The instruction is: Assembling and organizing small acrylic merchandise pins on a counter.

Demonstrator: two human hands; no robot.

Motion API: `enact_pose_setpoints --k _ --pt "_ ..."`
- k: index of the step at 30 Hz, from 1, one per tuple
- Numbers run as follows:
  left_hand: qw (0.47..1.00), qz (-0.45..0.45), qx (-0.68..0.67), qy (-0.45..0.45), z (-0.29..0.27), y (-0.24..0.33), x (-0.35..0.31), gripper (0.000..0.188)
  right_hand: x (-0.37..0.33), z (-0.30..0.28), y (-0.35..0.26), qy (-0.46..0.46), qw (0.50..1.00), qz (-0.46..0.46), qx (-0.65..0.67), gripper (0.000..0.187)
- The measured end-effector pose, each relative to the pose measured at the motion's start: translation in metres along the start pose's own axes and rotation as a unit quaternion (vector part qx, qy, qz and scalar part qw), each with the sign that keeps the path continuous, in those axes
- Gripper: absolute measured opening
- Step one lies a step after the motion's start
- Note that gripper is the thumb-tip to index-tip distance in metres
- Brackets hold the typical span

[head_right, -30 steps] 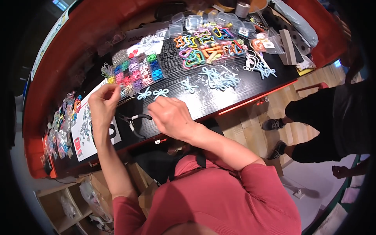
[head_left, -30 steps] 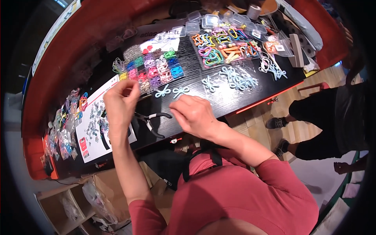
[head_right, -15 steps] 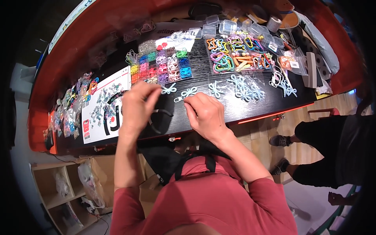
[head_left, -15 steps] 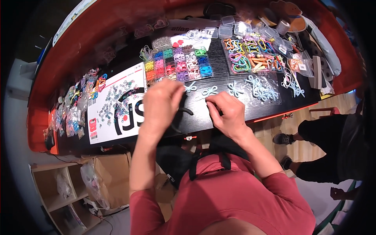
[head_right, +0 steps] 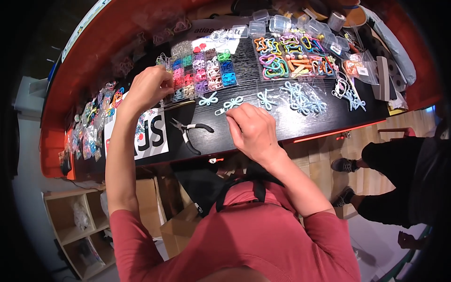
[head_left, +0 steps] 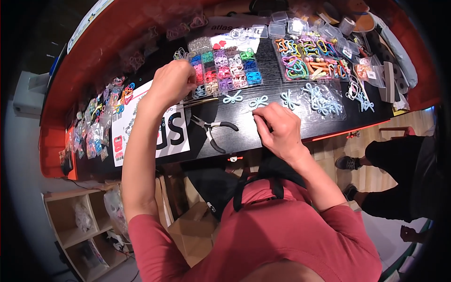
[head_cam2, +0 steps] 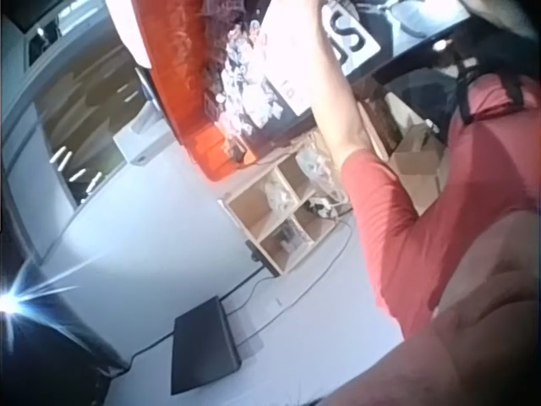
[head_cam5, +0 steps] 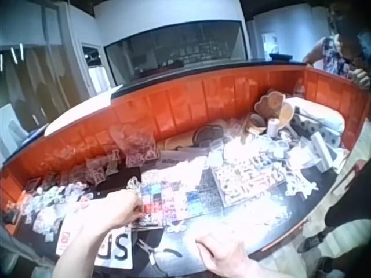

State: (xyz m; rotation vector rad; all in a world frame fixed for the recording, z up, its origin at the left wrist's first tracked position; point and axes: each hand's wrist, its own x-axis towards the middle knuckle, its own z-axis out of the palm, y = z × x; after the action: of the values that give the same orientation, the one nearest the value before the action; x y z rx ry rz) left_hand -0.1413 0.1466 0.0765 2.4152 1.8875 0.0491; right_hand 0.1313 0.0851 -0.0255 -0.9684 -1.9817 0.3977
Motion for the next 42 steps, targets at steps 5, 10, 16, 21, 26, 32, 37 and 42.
enact_pose_setpoints --k 5,10,16,21,26,32,37,42 --pt "0.997 0.021 0.007 -0.076 0.008 -0.004 0.011 0.01 0.002 0.001 0.001 0.027 0.999 -0.017 0.009 0.013" --pt "0.983 0.027 -0.01 -0.181 -0.003 -0.001 0.02 0.013 0.002 0.0 0.001 0.027 0.999 -0.02 0.012 0.013" --pt "0.992 0.03 -0.11 -0.061 -0.013 0.007 -0.008 0.008 -0.001 0.001 0.003 0.041 0.999 0.005 0.024 0.012" --pt "0.961 0.092 -0.244 -0.091 0.01 0.055 -0.031 0.008 0.002 0.003 0.002 0.05 0.997 0.018 -0.052 0.012" --pt "0.966 0.11 -0.223 -0.072 0.036 0.084 -0.028 0.009 0.0 0.003 0.001 0.054 0.998 0.025 -0.026 0.012" --pt "0.975 0.019 -0.219 0.038 0.042 0.087 -0.038 0.021 -0.001 0.002 0.0 0.057 0.998 0.025 -0.006 0.012" --pt "0.889 -0.126 -0.355 0.26 0.054 0.067 -0.077 0.015 -0.003 0.002 0.002 0.04 0.998 0.039 -0.005 0.011" --pt "0.75 -0.306 -0.327 0.486 0.095 0.044 -0.118 0.02 -0.001 0.005 -0.002 0.025 0.999 0.025 -0.014 0.011"
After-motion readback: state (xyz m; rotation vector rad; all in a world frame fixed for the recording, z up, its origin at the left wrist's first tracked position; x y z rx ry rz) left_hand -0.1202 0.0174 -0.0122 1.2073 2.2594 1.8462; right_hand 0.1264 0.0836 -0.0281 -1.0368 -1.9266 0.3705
